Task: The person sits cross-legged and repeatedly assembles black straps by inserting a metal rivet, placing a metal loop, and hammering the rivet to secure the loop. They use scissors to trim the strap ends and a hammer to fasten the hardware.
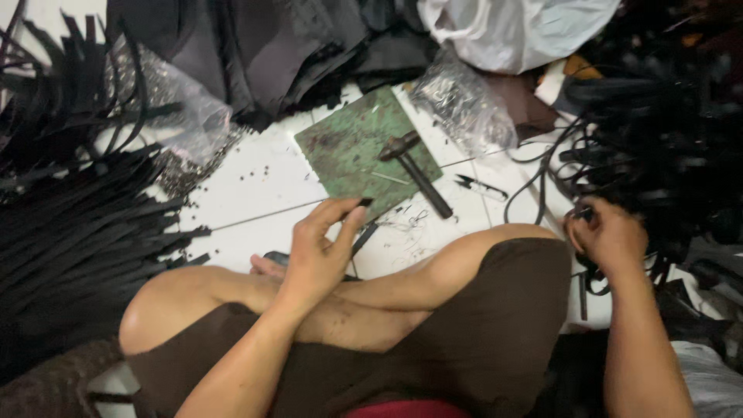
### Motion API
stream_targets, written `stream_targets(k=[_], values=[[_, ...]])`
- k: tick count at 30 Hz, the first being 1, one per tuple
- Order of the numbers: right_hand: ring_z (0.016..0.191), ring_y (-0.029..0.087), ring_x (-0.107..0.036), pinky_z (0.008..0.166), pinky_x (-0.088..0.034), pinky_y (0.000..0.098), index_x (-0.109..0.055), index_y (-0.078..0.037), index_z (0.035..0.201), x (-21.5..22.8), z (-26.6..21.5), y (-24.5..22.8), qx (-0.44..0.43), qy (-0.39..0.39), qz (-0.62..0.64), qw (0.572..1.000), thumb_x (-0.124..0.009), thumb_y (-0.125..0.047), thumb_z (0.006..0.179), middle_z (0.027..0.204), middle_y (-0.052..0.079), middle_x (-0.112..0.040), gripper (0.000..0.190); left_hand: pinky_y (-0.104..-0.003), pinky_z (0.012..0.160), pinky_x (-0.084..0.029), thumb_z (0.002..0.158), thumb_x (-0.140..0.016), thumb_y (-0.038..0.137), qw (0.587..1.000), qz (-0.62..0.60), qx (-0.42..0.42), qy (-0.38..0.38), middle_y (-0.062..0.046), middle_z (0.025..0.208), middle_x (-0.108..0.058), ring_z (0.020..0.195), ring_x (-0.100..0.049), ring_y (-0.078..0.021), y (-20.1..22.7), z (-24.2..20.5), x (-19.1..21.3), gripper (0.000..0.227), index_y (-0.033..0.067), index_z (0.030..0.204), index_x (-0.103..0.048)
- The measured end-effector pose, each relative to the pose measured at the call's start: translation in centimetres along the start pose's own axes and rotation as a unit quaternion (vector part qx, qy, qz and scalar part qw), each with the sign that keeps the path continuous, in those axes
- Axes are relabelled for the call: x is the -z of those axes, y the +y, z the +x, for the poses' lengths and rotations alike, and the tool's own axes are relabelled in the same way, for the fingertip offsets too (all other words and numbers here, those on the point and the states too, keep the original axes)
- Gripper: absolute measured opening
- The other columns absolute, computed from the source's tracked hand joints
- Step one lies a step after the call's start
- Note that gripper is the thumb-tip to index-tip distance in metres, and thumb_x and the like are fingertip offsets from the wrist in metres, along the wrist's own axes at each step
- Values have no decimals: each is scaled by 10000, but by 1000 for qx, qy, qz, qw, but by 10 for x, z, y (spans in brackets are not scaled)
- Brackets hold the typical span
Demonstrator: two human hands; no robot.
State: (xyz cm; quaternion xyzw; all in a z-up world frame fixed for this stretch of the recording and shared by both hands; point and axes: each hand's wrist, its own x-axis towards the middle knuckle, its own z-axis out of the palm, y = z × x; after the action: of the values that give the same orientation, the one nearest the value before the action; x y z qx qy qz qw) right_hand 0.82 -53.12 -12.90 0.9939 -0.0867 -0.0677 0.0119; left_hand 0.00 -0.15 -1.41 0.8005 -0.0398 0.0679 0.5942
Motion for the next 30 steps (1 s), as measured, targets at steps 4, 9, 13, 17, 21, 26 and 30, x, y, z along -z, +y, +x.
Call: stream_targets(k=[4, 9, 13, 17, 21, 26, 30], values=[[996, 436, -721, 784, -549, 522, -688, -317, 1269, -74, -2, 30, -71, -98, 1, 993, -761, -427, 836, 1122, 202, -731, 452, -210, 746, -572, 1017, -599, 202, 972, -115, 203, -15, -52, 854, -771, 712, -656, -73, -20, 4, -4, 226, 73, 1149, -729], [1131, 413, -739, 977, -558, 539, -584, -379, 1476, -95, -5, 21, -68, -191, 52, 978, -616, -404, 939, 1154, 143, -807, 539, -260, 638, -548, 1052, -533, 83, 979, -114, 166, -17, -104, 764, -690, 650, -585, -132, -30, 17, 10, 238, -1, 1203, -696], [960, 464, -746, 884, -582, 551, -775, -91, 1090, -49, 52, -28, -9, -66, 24, 998, -629, -385, 976, 935, 248, -772, 348, -247, 614, -544, 1032, -548, 41, 970, -113, 211, -43, -141, 824, -731, 644, -611, -141, -31, 25, 5, 245, -36, 1219, -687], [1005, 418, -716, 916, -552, 527, -755, -114, 1114, -38, 130, -104, 128, 37, 162, 978, -691, -223, 974, 974, 185, -751, 188, -232, 455, -505, 993, -633, 80, 957, -115, 254, -83, -161, 786, -764, 516, -632, -141, -28, 27, 2, 206, -36, 1146, -708], [1032, 384, -728, 951, -556, 491, -779, -113, 1126, -79, 186, -162, 228, 8, 139, 964, -743, -166, 882, 1028, 171, -756, 252, -231, 426, -464, 989, -656, 131, 948, -103, 283, -100, -146, 720, -757, 461, -598, -133, -33, 29, 10, 190, 9, 1109, -738], [991, 415, -732, 893, -565, 530, -772, -84, 1007, -97, 194, -166, 204, -44, 48, 977, -725, -232, 869, 950, 182, -749, 208, -231, 539, -528, 974, -643, 89, 947, -115, 273, -125, -127, 783, -758, 565, -600, -108, -31, 32, 12, 249, -14, 1192, -706], [1075, 433, -710, 934, -534, 558, -727, -79, 1126, -115, 207, -144, 129, -90, 92, 983, -733, -274, 814, 1022, 155, -780, 367, -248, 584, -561, 960, -649, 92, 946, -145, 244, -156, -126, 819, -753, 581, -610, -111, -32, 34, 9, 226, -18, 1153, -687]])
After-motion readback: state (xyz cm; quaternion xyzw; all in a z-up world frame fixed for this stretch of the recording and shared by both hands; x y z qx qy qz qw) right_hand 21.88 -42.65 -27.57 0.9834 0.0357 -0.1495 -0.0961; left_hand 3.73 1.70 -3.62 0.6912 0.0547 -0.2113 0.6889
